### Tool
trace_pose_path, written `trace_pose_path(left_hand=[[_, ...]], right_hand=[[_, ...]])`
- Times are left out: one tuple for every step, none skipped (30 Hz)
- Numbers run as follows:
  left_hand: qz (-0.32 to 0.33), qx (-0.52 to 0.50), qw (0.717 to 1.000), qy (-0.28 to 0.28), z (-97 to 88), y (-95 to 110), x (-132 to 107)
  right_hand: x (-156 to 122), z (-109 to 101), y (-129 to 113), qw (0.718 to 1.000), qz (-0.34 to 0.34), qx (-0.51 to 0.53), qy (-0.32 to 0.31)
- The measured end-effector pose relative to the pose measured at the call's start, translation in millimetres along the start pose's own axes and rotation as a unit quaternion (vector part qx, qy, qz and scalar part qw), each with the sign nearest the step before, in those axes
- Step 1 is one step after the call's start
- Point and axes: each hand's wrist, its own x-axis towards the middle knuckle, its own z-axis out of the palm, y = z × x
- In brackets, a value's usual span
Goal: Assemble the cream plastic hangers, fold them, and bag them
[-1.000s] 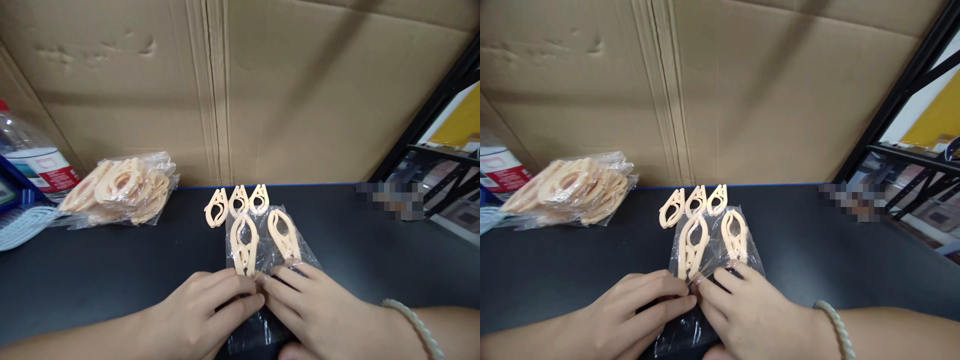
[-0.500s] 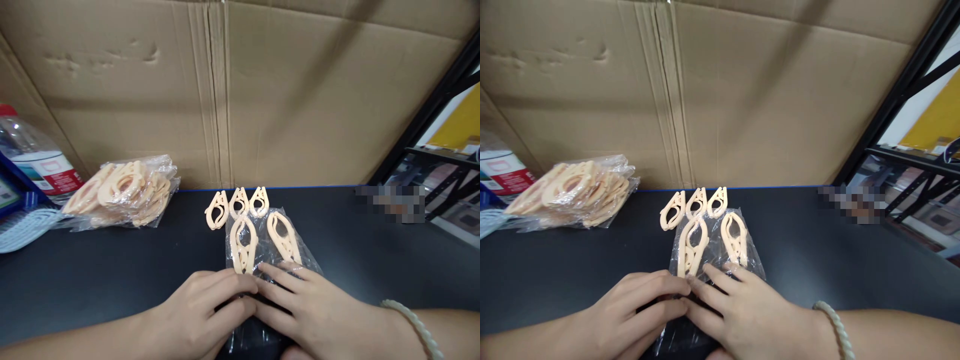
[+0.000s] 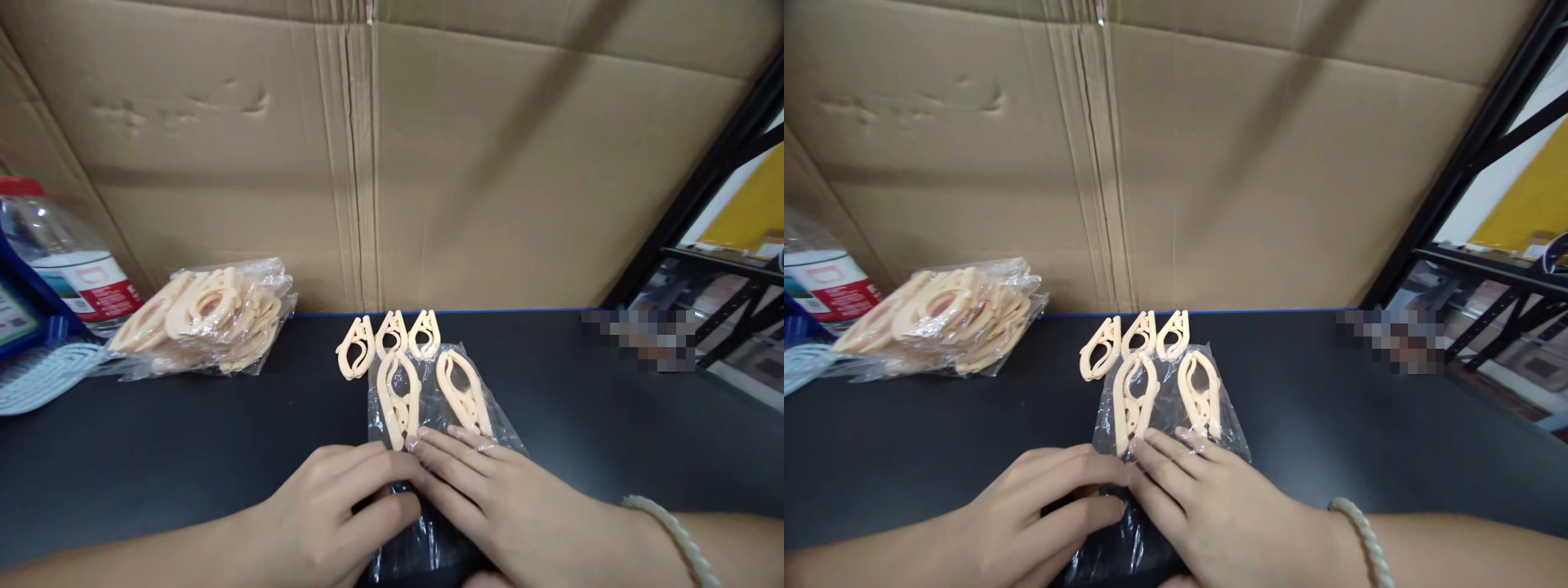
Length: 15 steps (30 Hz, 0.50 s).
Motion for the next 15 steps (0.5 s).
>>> trace_pose_path(left_hand=[[0.002, -0.002, 1.0, -0.002, 0.4, 0, 0], [0.003, -0.003, 1.0, -0.001, 1.1, -1, -1], [0.006, -0.004, 1.0, 0.002, 2.1, -2, -2], [0.007, -0.005, 1.0, 0.008, 3.1, -2, -2], [0.007, -0.004, 1.0, 0.011, 4.1, -3, -3], [0.004, -0.002, 1.0, 0.011, 5.0, -3, -4], [0.001, 0.0, 1.0, 0.009, 5.6, -4, -4], [-0.001, 0.0, 1.0, 0.004, 5.9, -4, -5], [-0.004, -0.002, 1.0, -0.001, 6.1, -4, -5], [-0.007, -0.006, 1.0, -0.007, 6.1, -4, -4], [-0.011, -0.015, 1.0, -0.01, 6.1, -4, -4], [-0.019, -0.024, 0.999, -0.009, 6.1, -3, -3], [-0.032, -0.034, 0.999, -0.007, 6.4, -3, -2], [-0.049, -0.042, 0.998, -0.002, 6.8, -2, -1], [-0.066, -0.05, 0.997, 0.003, 7.6, -2, 0]], right_hand=[[0, 1, 0, 1.0, -0.002, -0.005, 0.011], [-1, 4, -1, 0.999, -0.008, -0.019, 0.027], [-3, 7, -2, 0.997, -0.015, -0.04, 0.056], [-4, 11, -3, 0.993, -0.024, -0.069, 0.095], [-7, 15, -5, 0.985, -0.034, -0.101, 0.137], [-9, 19, -7, 0.974, -0.043, -0.131, 0.18], [-11, 21, -8, 0.963, -0.046, -0.153, 0.218], [-13, 22, -8, 0.954, -0.044, -0.165, 0.247], [-14, 21, -8, 0.95, -0.037, -0.166, 0.263], [-15, 18, -7, 0.95, -0.026, -0.16, 0.268], [-15, 13, -4, 0.952, -0.009, -0.149, 0.267], [-15, 7, 0, 0.957, 0.014, -0.134, 0.255], [-15, 0, 4, 0.964, 0.043, -0.116, 0.234], [-16, -7, 10, 0.971, 0.078, -0.092, 0.205], [-16, -13, 15, 0.976, 0.113, -0.064, 0.172]])
